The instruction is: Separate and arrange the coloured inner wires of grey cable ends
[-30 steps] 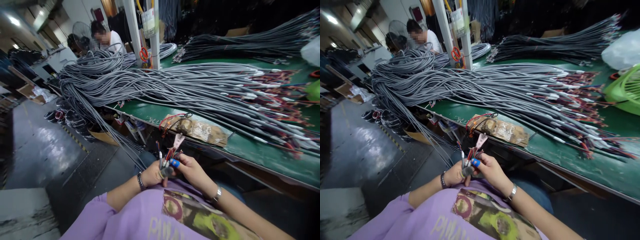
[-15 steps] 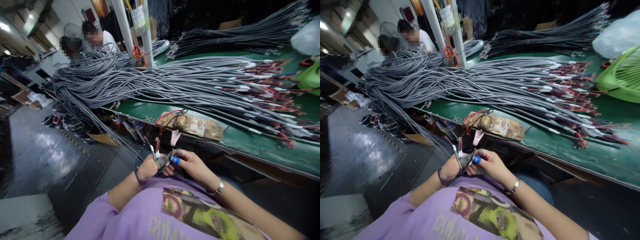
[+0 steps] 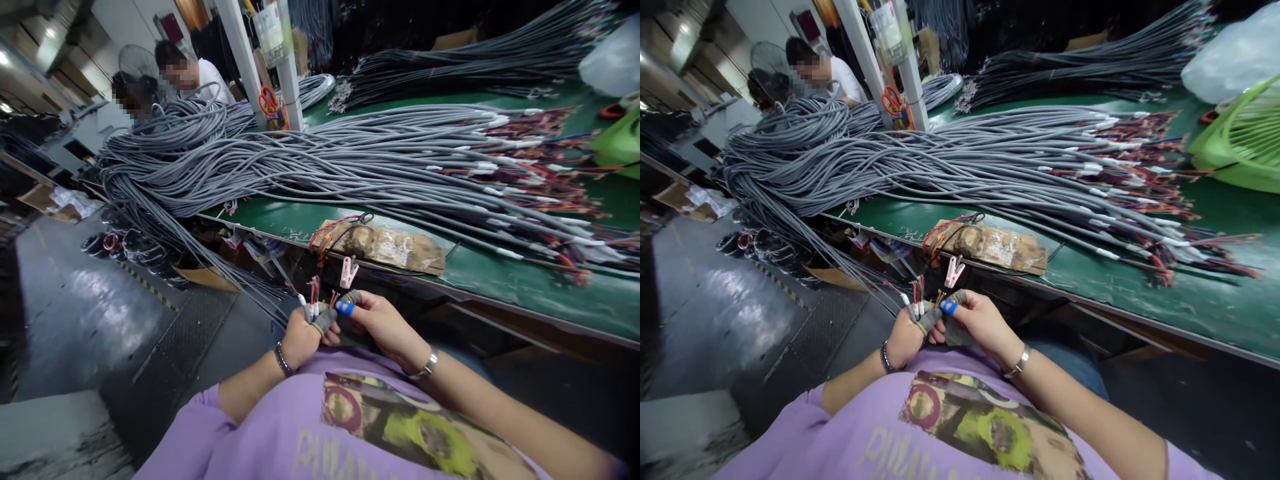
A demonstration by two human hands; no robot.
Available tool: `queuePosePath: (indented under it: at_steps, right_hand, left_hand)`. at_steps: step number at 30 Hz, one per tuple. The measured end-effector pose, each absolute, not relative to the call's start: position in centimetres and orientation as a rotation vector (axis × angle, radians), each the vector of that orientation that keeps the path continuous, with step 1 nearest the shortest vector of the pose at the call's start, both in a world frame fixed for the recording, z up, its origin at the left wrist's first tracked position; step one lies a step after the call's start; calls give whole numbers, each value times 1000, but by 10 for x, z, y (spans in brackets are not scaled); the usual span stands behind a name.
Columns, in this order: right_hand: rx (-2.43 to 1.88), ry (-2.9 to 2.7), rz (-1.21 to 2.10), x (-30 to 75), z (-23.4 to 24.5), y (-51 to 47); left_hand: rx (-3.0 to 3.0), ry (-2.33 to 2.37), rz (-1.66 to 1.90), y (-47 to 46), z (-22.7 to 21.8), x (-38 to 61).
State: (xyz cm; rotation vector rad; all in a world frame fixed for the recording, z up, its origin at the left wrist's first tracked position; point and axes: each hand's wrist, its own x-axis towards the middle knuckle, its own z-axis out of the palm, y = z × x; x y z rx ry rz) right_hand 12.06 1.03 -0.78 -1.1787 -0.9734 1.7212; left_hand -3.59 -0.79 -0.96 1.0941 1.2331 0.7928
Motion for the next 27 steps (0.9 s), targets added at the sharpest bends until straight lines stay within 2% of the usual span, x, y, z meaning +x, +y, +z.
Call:
queuePosePath:
  at_steps: [13, 20, 27]
  right_hand:
    - [-1226, -1214, 1538, 122, -5, 5]
    - [-1163, -1188, 1657, 130, -9, 4]
    - [-1075, -866, 1827, 145, -19, 11]
  left_hand:
    - [898, 1231, 1014, -6, -16, -32]
    - [888, 1238, 930, -8, -12, -34]
    - [937, 1199, 876, -6, 2, -34]
